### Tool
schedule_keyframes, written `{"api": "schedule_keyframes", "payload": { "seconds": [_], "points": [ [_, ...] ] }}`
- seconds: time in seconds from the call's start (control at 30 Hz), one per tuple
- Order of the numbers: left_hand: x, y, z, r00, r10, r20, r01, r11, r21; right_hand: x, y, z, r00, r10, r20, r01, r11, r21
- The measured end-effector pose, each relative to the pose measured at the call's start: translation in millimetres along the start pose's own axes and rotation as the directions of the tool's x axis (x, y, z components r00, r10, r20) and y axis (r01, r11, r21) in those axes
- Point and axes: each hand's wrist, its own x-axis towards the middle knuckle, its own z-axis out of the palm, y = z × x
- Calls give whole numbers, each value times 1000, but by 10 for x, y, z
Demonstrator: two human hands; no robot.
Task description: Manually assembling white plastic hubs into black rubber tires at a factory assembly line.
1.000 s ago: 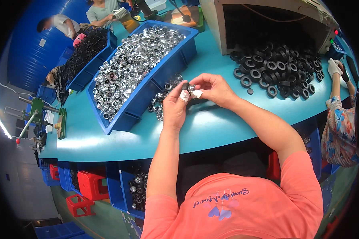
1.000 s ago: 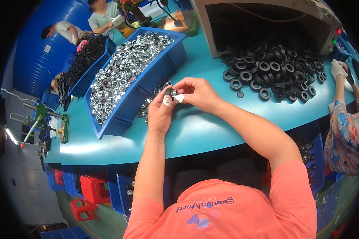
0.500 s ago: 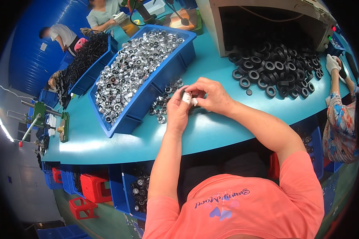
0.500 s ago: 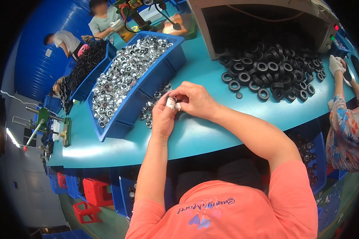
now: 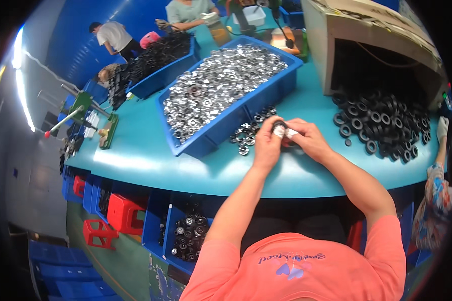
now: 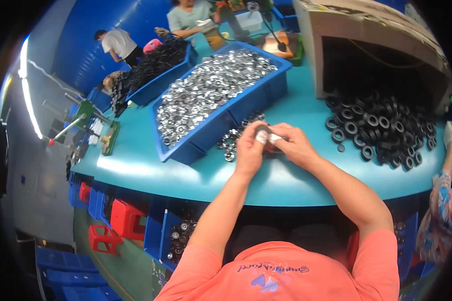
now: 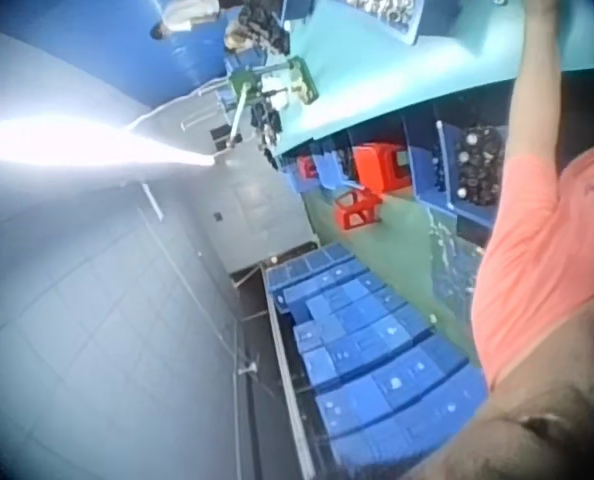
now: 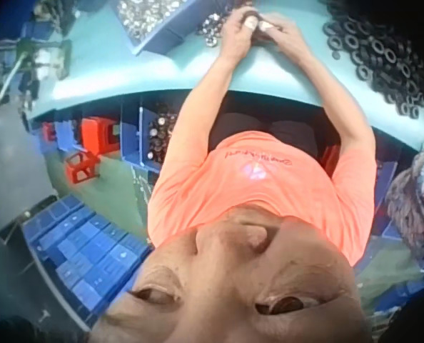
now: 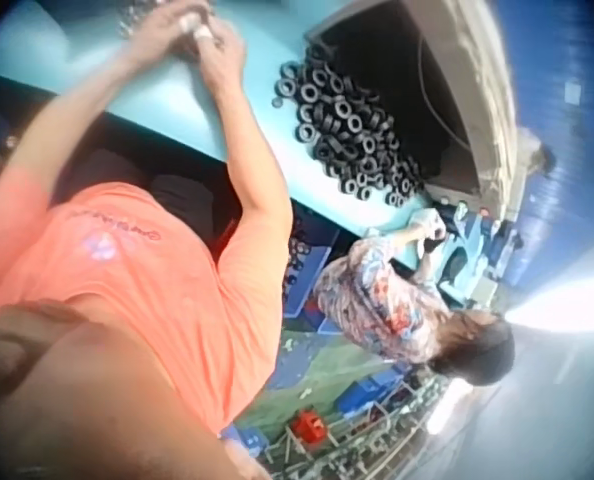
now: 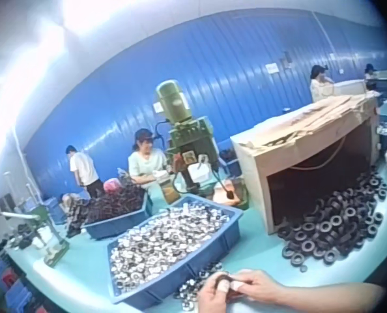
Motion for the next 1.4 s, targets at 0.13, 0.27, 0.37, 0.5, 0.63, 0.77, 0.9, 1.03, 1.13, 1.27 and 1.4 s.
{"api": "schedule_keyframes", "payload": {
  "seconds": [0.13, 0.27, 0.37, 0.5, 0.63, 0.77, 0.9, 1.03, 1.13, 1.27, 1.4],
  "points": [
    [-26, -50, 36, 995, 78, -59, -72, 993, 96, -52, -13, 56, 1000, -16, -25, 15, 1000, -23],
    [-31, -44, 2, 988, 81, -131, -62, 988, 143, -56, -60, 133, 1000, -24, -11, 24, 997, -76],
    [-41, 32, 39, 995, -35, -98, 44, 995, 92, -107, -104, 118, 999, -25, -29, 22, 996, -90],
    [5, 44, -29, 995, -94, -34, 94, 995, -12, 12, -93, 30, 997, -52, -51, 44, 990, -135],
    [10, 39, -51, 991, -134, 5, 134, 991, 7, 0, -75, 5, 997, -47, -65, 42, 995, -89],
    [18, 26, 23, 996, -33, -86, 41, 995, 93, -30, -115, 33, 997, -62, -54, 53, 985, -164],
    [22, 97, -43, 979, -196, -50, 198, 980, 36, -14, -95, 7, 997, -56, -60, 50, 994, -92],
    [15, 153, 20, 991, -122, 56, 129, 981, -144, 42, -249, -53, 986, 144, 79, -163, 921, 353],
    [1, 142, 34, 990, -104, 91, 106, 994, -16, 73, -173, -140, 979, 185, 83, -202, 925, 321],
    [-12, 93, 43, 992, -108, 71, 100, 989, 105, 68, -145, -145, 971, 229, 75, -241, 916, 320],
    [-22, -12, 61, 995, -21, 96, 4, 983, 182, 71, -89, -61, 971, 239, -16, -226, 935, 272]
  ]
}}
